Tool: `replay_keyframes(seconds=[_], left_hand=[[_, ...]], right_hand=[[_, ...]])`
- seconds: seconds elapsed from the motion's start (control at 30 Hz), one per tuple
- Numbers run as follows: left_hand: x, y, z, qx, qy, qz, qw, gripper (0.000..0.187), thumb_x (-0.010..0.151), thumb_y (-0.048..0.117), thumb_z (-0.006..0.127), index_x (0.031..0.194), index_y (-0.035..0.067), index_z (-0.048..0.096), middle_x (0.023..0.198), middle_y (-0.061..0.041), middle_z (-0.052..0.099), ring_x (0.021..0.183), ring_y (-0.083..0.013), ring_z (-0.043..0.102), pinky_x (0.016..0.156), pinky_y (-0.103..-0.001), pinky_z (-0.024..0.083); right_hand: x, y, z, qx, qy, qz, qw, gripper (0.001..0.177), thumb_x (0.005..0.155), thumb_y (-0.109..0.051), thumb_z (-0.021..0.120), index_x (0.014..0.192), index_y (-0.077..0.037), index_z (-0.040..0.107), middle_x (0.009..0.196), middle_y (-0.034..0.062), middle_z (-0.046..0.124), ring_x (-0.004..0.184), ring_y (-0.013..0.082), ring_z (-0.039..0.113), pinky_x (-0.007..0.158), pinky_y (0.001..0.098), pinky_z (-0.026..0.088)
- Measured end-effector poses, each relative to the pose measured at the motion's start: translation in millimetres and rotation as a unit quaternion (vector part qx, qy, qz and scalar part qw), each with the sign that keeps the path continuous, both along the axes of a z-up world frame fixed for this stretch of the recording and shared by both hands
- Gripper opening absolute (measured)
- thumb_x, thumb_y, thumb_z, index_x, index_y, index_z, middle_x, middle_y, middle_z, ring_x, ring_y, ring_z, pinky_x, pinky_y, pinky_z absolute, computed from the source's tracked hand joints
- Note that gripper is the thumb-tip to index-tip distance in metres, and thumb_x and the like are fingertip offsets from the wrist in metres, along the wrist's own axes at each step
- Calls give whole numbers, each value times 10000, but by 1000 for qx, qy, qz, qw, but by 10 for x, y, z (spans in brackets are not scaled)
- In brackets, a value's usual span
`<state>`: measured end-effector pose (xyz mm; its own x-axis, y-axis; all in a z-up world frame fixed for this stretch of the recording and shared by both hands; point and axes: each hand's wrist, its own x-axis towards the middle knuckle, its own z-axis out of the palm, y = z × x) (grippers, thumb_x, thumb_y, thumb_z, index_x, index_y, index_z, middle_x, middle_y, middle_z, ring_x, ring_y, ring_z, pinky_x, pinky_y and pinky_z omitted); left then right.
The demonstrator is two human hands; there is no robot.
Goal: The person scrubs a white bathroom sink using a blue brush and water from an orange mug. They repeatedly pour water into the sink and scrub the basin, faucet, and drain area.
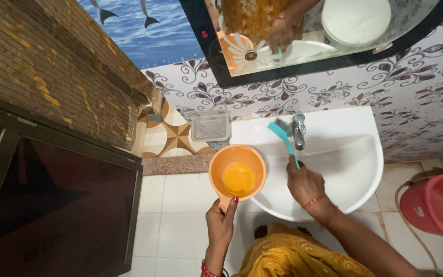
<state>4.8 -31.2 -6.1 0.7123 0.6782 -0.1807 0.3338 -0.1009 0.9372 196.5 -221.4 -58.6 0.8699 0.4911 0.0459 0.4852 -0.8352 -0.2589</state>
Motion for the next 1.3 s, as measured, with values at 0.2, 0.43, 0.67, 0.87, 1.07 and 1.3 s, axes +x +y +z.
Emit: replay_keyframes(seconds=[0.2, 0.43, 0.67, 0.87, 1.07, 1.3], left_hand=[[-5, 4, 26, -5, -10, 2, 1000, 312, 941, 241, 726, 927, -70, 702, 563, 26, 538, 507, -43, 386, 444, -273, 318], [28, -15, 67, 7, 0, -2, 1000, 319, 933, 255, 722, 932, -64, 711, 549, 26, 555, 492, -44, 394, 437, -277, 333], [10, 10, 35, 24, 6, 0, 1000, 335, 932, 254, 738, 886, -76, 704, 516, 14, 510, 474, -52, 367, 423, -285, 304], [-8, 25, -19, 9, 27, 12, 1000, 350, 934, 257, 753, 860, -79, 694, 508, 5, 448, 477, -60, 321, 422, -295, 259], [-11, 29, -9, 31, 22, 4, 999, 313, 913, 258, 740, 917, -53, 713, 501, 18, 499, 457, -51, 362, 409, -289, 293], [-33, 34, 24, 6, 20, 13, 1000, 343, 934, 266, 730, 915, -75, 705, 500, 12, 482, 459, -53, 347, 414, -284, 293]], right_hand=[[-34, -46, 17, 1, 3, 11, 1000, 499, 946, -141, 503, 1438, -71, 464, 777, 167, 723, 590, 385, 689, 525, 528, 544], [6, -23, 79, 23, -2, 9, 1000, 465, 959, -180, 534, 1413, -83, 500, 732, 154, 720, 584, 386, 679, 529, 526, 534], [25, -82, 63, -3, -9, 5, 1000, 522, 906, -200, 567, 1422, -136, 518, 654, 151, 702, 572, 387, 681, 544, 526, 549], [-59, -43, 19, 14, -12, -13, 1000, 478, 933, -203, 554, 1402, -111, 541, 647, 167, 697, 551, 383, 674, 519, 517, 544], [32, 45, -19, 85, -121, 27, 989, 415, 973, -167, 514, 1378, -79, 547, 775, 138, 712, 524, 368, 647, 460, 504, 505], [-514, -665, 257, -25, 64, -48, 997, 509, 998, -328, 469, 1503, -259, 472, 762, 132, 721, 596, 324, 702, 552, 478, 558]])
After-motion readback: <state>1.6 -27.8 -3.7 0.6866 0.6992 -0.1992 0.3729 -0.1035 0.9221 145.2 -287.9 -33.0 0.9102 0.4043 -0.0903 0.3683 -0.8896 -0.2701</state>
